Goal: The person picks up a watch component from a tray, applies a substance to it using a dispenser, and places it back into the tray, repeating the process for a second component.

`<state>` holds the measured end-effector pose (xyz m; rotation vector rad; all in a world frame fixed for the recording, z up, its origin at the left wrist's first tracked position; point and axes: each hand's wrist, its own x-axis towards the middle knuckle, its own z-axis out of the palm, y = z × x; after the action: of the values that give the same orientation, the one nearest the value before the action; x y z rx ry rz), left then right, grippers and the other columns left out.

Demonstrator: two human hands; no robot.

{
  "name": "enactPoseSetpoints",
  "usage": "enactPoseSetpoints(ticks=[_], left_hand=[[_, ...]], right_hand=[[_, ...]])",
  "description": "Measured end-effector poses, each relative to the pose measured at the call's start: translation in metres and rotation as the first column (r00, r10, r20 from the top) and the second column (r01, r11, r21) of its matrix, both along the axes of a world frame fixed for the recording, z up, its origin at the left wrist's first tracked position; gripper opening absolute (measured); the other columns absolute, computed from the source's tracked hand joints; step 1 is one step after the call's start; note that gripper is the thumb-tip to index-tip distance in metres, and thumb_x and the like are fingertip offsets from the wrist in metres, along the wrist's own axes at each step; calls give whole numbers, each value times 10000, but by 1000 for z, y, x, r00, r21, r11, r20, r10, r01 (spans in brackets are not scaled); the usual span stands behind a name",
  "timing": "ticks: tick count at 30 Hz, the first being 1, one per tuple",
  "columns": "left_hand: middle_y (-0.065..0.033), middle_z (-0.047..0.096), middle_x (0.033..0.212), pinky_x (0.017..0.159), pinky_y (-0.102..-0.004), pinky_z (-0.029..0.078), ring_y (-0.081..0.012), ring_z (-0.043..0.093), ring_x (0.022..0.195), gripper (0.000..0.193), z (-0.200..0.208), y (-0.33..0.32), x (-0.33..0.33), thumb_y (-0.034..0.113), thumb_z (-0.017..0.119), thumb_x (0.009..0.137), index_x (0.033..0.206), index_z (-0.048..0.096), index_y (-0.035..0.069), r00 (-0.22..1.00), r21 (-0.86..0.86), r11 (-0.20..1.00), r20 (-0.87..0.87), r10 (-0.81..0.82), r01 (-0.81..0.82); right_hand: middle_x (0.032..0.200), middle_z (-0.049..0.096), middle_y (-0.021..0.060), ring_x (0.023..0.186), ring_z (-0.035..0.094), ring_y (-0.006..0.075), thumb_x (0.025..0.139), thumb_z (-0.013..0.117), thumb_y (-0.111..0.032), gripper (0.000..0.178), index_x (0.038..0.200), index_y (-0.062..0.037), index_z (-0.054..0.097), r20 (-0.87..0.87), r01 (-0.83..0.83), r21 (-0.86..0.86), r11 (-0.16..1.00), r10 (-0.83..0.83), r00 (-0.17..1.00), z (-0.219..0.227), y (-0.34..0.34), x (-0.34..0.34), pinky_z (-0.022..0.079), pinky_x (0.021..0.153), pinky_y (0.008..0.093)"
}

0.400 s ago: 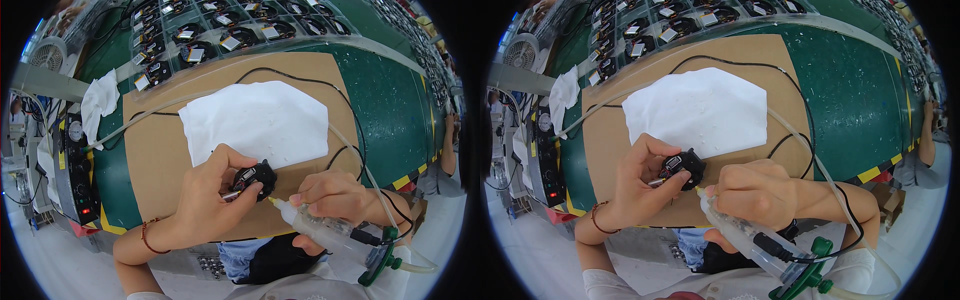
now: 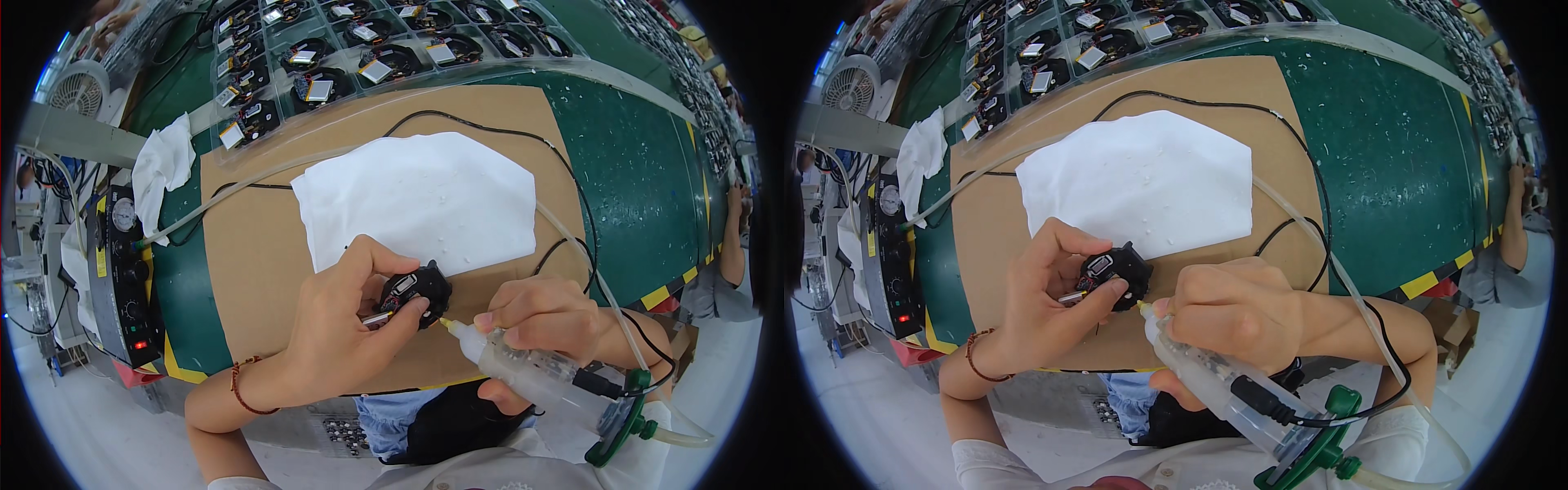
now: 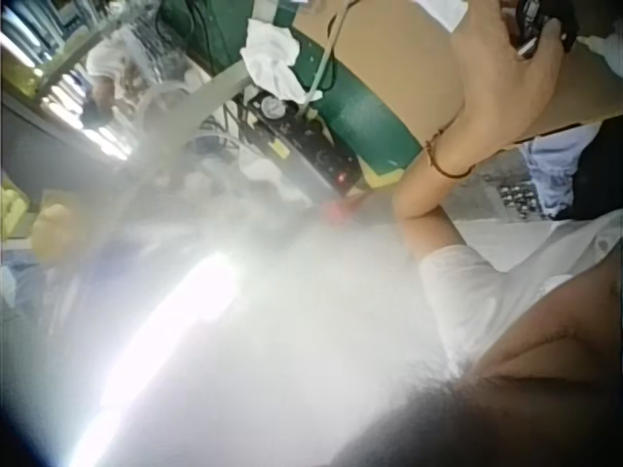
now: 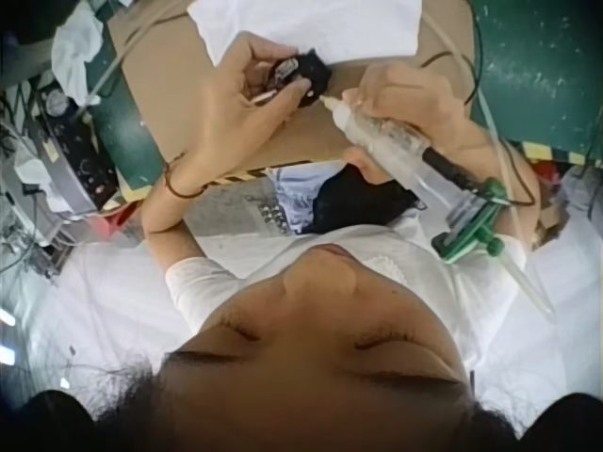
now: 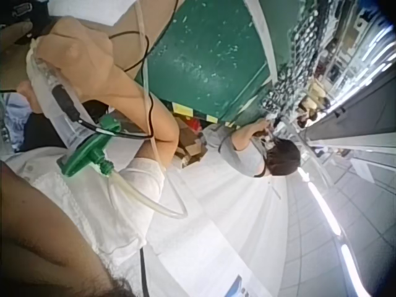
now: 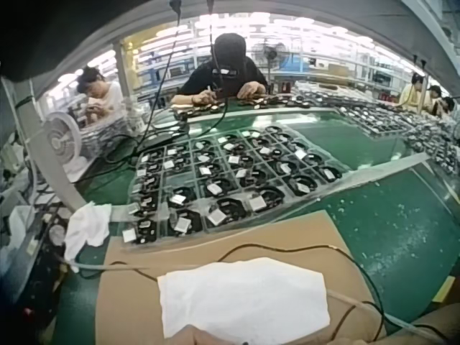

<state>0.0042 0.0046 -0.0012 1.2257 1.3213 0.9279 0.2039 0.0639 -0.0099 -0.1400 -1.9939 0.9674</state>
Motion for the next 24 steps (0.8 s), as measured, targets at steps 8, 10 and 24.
enactPoseSetpoints(ticks=[8,10,24], left_hand=[[-105,619,709,536,-228,481,-98,604,620,264,-1,1,1,-4,638,772,977,471,-7,1000,28,1000,15,-4,3],[-104,618,704,531,-227,479,-97,602,615,263,-1,0,1,-4,638,772,976,472,-7,1000,30,1000,9,0,-1],[-99,615,694,527,-220,472,-88,598,611,262,-2,0,1,-2,640,775,977,474,-4,1000,39,999,10,-5,5]], right_hand=[[707,524,81,483,504,164,637,758,-151,477,967,-14,441,16,9,-6,1000,-9,1000,4,0,1,395,370,257],[708,526,82,484,505,164,637,759,-153,477,966,-15,442,17,4,-11,1000,-4,1000,2,0,0,397,371,258],[700,529,95,470,500,170,641,759,-150,496,982,-3,430,3,-15,-6,1000,15,1000,3,1,1,377,355,256]])
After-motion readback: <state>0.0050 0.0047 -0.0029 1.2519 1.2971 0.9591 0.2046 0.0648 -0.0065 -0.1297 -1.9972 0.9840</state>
